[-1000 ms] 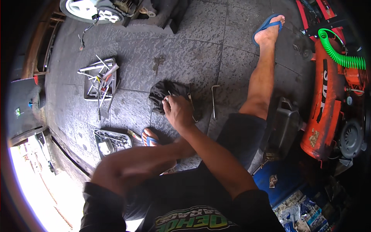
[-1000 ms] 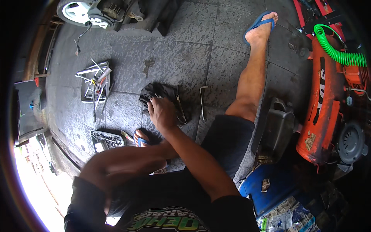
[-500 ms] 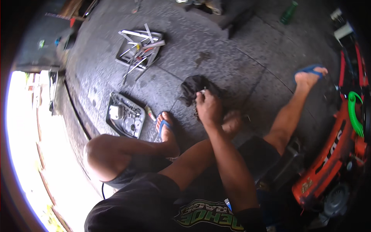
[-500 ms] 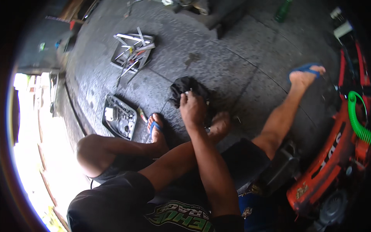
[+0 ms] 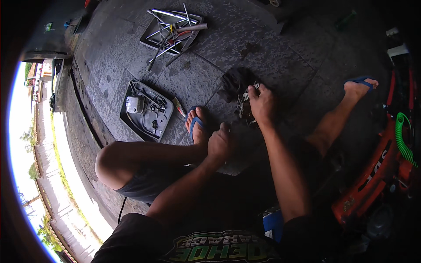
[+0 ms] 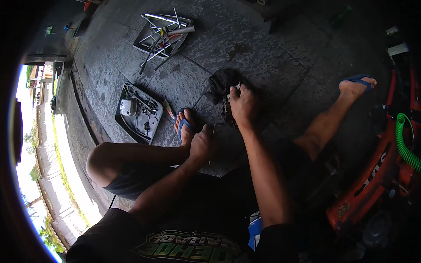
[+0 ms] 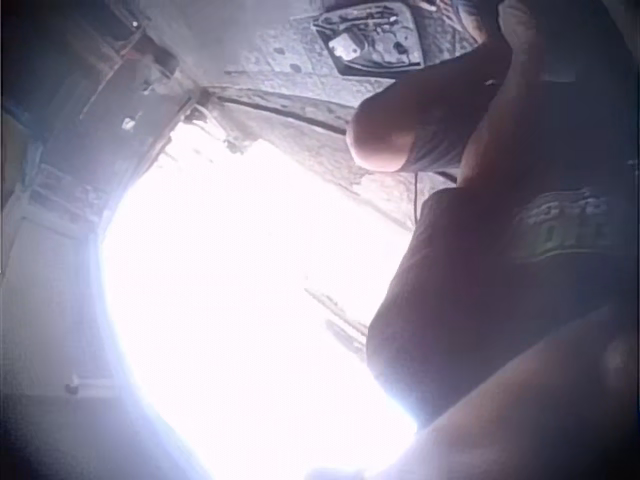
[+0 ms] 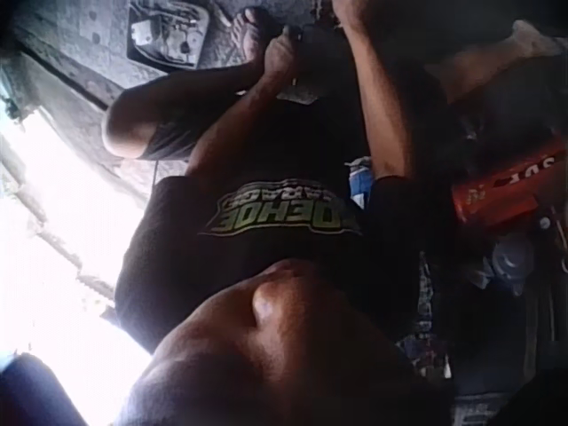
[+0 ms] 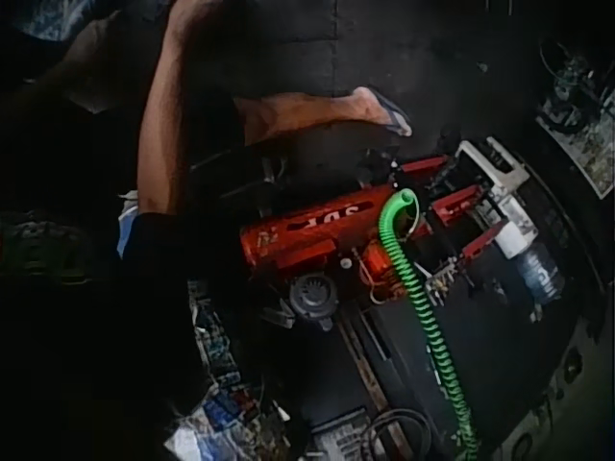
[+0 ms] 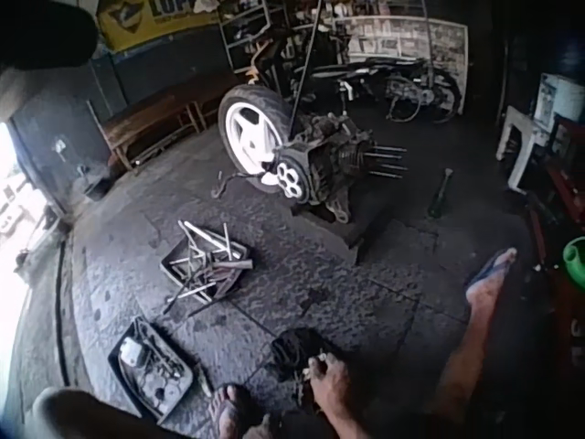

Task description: Disassemble and inspect components of a motorcycle carburetor.

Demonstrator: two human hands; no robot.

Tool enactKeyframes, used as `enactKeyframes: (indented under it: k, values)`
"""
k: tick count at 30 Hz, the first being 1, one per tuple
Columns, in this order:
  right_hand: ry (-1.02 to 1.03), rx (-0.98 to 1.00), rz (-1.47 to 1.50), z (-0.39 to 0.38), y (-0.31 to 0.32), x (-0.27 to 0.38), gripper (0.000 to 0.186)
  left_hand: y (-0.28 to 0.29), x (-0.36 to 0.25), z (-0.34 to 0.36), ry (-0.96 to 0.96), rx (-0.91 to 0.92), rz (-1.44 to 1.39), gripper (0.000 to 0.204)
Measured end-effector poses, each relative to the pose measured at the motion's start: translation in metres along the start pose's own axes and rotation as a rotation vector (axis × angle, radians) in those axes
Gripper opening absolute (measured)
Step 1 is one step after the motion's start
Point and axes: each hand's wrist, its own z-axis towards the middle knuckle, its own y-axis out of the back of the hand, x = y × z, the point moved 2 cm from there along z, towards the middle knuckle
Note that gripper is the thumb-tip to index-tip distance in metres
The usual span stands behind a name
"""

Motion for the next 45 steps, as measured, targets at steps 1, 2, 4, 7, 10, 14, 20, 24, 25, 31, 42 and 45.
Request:
enactKeyframes:
  k: [1,2,4,7,10,14,20,24,25,31,42,45]
  values:
    - [-0.007,-0.024,0.004,0.0,0.0,0.0,0.034,0.016,-0.003,0.011,0.052,-0.071,-0.102,0.027]
    - [-0.012,-0.02,0.027,-0.001,-0.001,0.0,0.034,0.028,-0.009,0.021,0.035,-0.052,-0.115,0.027]
    - [-0.024,-0.017,0.04,-0.003,-0.002,0.001,0.034,0.048,-0.019,0.037,0.036,-0.07,-0.282,0.029]
    - [-0.019,-0.057,0.032,-0.005,-0.003,0.004,0.034,0.059,-0.024,0.054,0.24,-0.008,-0.394,0.038]
    - [-0.028,-0.027,0.01,-0.006,-0.003,0.005,0.033,0.054,-0.022,0.06,0.288,0.064,-0.507,0.037]
    - [-0.013,-0.011,0.036,-0.004,-0.004,0.005,0.032,0.042,-0.013,0.063,0.233,0.103,-0.484,0.036]
    - [-0.019,-0.012,0.046,-0.004,-0.006,0.002,0.032,0.033,-0.009,0.064,0.261,0.192,-0.515,0.036]
    - [-0.009,-0.017,0.012,-0.005,-0.005,0.003,0.033,0.032,-0.007,0.067,0.26,0.213,-0.548,0.036]
    - [-0.004,-0.032,0.015,-0.005,-0.005,0.003,0.033,0.032,-0.007,0.067,0.277,0.21,-0.54,0.036]
    - [-0.014,-0.035,0.029,-0.006,-0.003,0.004,0.034,0.032,-0.005,0.069,0.302,0.268,-0.61,0.034]
    - [-0.008,-0.11,0.168,-0.014,-0.008,0.003,0.026,0.047,-0.018,0.067,0.373,0.317,-0.685,0.03]
    - [0.042,-0.14,0.115,-0.017,-0.008,0.003,0.024,0.05,-0.021,0.068,0.387,0.327,-0.728,0.03]
